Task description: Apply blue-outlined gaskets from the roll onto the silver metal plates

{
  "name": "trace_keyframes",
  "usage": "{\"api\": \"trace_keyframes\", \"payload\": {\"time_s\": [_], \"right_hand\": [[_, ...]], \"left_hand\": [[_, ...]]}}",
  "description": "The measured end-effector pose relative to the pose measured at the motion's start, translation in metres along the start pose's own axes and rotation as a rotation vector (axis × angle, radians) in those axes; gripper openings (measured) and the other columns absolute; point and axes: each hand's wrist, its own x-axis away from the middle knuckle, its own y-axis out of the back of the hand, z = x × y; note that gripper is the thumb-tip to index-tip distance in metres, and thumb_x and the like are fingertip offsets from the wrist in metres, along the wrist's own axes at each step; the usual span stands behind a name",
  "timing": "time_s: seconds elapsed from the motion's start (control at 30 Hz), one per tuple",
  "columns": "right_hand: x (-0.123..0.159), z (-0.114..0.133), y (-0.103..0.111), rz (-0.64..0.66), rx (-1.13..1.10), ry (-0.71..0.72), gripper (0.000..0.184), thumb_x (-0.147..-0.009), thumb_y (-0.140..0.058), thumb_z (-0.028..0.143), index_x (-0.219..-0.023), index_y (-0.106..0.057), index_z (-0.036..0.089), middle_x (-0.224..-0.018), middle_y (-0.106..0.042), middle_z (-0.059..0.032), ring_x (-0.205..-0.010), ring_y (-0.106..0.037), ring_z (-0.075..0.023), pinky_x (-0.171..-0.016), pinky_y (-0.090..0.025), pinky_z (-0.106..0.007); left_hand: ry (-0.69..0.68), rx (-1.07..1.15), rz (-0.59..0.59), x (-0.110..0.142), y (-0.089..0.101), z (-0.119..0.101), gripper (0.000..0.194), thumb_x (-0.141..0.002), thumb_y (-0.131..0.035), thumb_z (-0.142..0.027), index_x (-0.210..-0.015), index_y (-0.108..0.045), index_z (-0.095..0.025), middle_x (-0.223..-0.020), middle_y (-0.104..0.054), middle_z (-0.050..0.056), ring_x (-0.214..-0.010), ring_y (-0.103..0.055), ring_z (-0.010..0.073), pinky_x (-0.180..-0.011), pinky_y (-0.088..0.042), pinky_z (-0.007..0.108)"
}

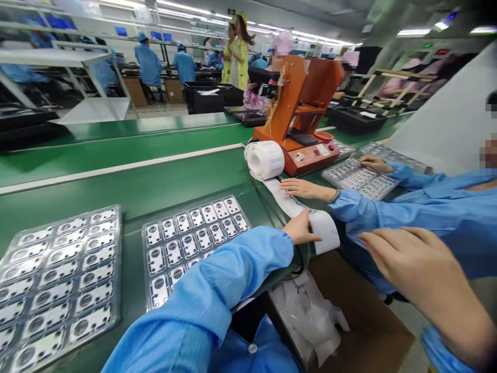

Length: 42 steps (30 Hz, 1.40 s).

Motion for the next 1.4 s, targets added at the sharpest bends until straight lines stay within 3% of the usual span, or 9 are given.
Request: {"api": "trace_keyframes", "payload": {"time_s": [0.13,0.27,0.4,0.53,0.63,0.8,1.03,1.23,1.4], "right_hand": [[0.019,0.013,0.011,-0.153,-0.084,-0.042,0.009,-0.091,-0.062,0.025,-0.095,-0.07,0.021,-0.086,-0.074,-0.0041,-0.071,-0.066,-0.021,-0.078,-0.046,-0.04],[0.023,0.046,0.003,-0.28,-0.271,-0.078,0.014,-0.083,-0.072,0.016,-0.097,-0.071,0.018,-0.084,-0.073,-0.005,-0.069,-0.065,-0.0203,-0.077,-0.049,-0.039],[0.013,0.09,-0.015,-0.321,-0.541,-0.199,0.018,-0.085,-0.068,0.011,-0.101,-0.069,0.019,-0.088,-0.071,-0.0058,-0.077,-0.066,-0.0199,-0.08,-0.051,-0.038],[-0.001,0.128,-0.029,-0.368,-0.739,-0.263,0.021,-0.085,-0.068,0.007,-0.101,-0.068,0.02,-0.088,-0.069,-0.0047,-0.077,-0.065,-0.0173,-0.078,-0.052,-0.035],[-0.007,0.148,-0.035,-0.38,-0.819,-0.282,0.02,-0.084,-0.067,0.007,-0.1,-0.068,0.021,-0.087,-0.069,-0.0038,-0.077,-0.065,-0.0165,-0.077,-0.052,-0.034],[-0.011,0.166,-0.036,-0.377,-0.888,-0.332,0.02,-0.085,-0.067,0.009,-0.1,-0.07,0.022,-0.089,-0.07,-0.0036,-0.079,-0.066,-0.017,-0.078,-0.053,-0.034],[-0.015,0.187,-0.028,-0.394,-0.907,-0.409,0.021,-0.085,-0.066,0.008,-0.101,-0.069,0.022,-0.088,-0.07,-0.004,-0.08,-0.066,-0.0172,-0.077,-0.055,-0.034],[-0.014,0.208,-0.022,-0.435,-1.047,-0.605,0.017,-0.085,-0.068,0.012,-0.096,-0.071,0.024,-0.086,-0.071,-0.0024,-0.08,-0.067,-0.0161,-0.074,-0.056,-0.032],[-0.012,0.231,-0.022,-0.297,-1.498,-1.015,0.01,-0.083,-0.072,0.031,-0.087,-0.072,0.022,-0.085,-0.072,-0.0028,-0.078,-0.067,-0.0159,-0.072,-0.056,-0.03]], "left_hand": [[-0.06,-0.235,0.054,0.018,0.035,-0.006,0.068,-0.079,-0.074,-0.032,-0.139,-0.05,-0.013,-0.109,-0.072,0.008,-0.1,-0.068,0.0211,-0.089,-0.051,0.029],[0.045,-0.372,-0.012,0.052,0.111,0.011,0.031,-0.087,-0.064,-0.033,-0.114,-0.069,-0.018,-0.11,-0.073,0.004,-0.1,-0.067,0.0173,-0.09,-0.049,0.024],[0.282,-0.578,-0.171,0.097,0.19,0.051,0.039,-0.088,-0.059,-0.036,-0.119,-0.068,-0.015,-0.115,-0.071,0.011,-0.108,-0.061,0.027,-0.099,-0.044,0.038],[0.448,-0.739,-0.238,0.138,0.223,0.085,0.063,-0.076,-0.07,-0.05,-0.127,-0.064,-0.012,-0.126,-0.061,0.021,-0.124,-0.045,0.0415,-0.102,-0.038,0.053],[0.475,-0.786,-0.243,0.153,0.221,0.099,0.076,-0.071,-0.074,-0.056,-0.134,-0.06,-0.018,-0.129,-0.057,0.021,-0.123,-0.043,0.0417,-0.101,-0.038,0.053],[0.418,-0.797,-0.343,0.155,0.211,0.103,0.062,-0.079,-0.071,-0.048,-0.132,-0.059,-0.019,-0.126,-0.059,0.017,-0.124,-0.043,0.0378,-0.102,-0.036,0.05],[0.273,-0.598,-0.53,0.169,0.195,0.07,0.025,-0.094,-0.049,-0.023,-0.115,-0.062,-0.016,-0.099,-0.064,0.008,-0.09,-0.06,0.0187,-0.086,-0.049,0.033],[0.207,0.228,-0.457,0.245,0.138,0.013,0.025,-0.091,-0.057,-0.039,-0.103,-0.06,-0.017,-0.07,-0.054,-0.003,-0.052,-0.05,0.0073,-0.051,-0.046,0.021],[0.365,0.691,-0.409,0.278,0.075,0.016,0.042,-0.087,-0.061,-0.053,-0.107,-0.051,-0.017,-0.08,-0.063,0.002,-0.063,-0.067,0.0131,-0.043,-0.042,0.017]]}}
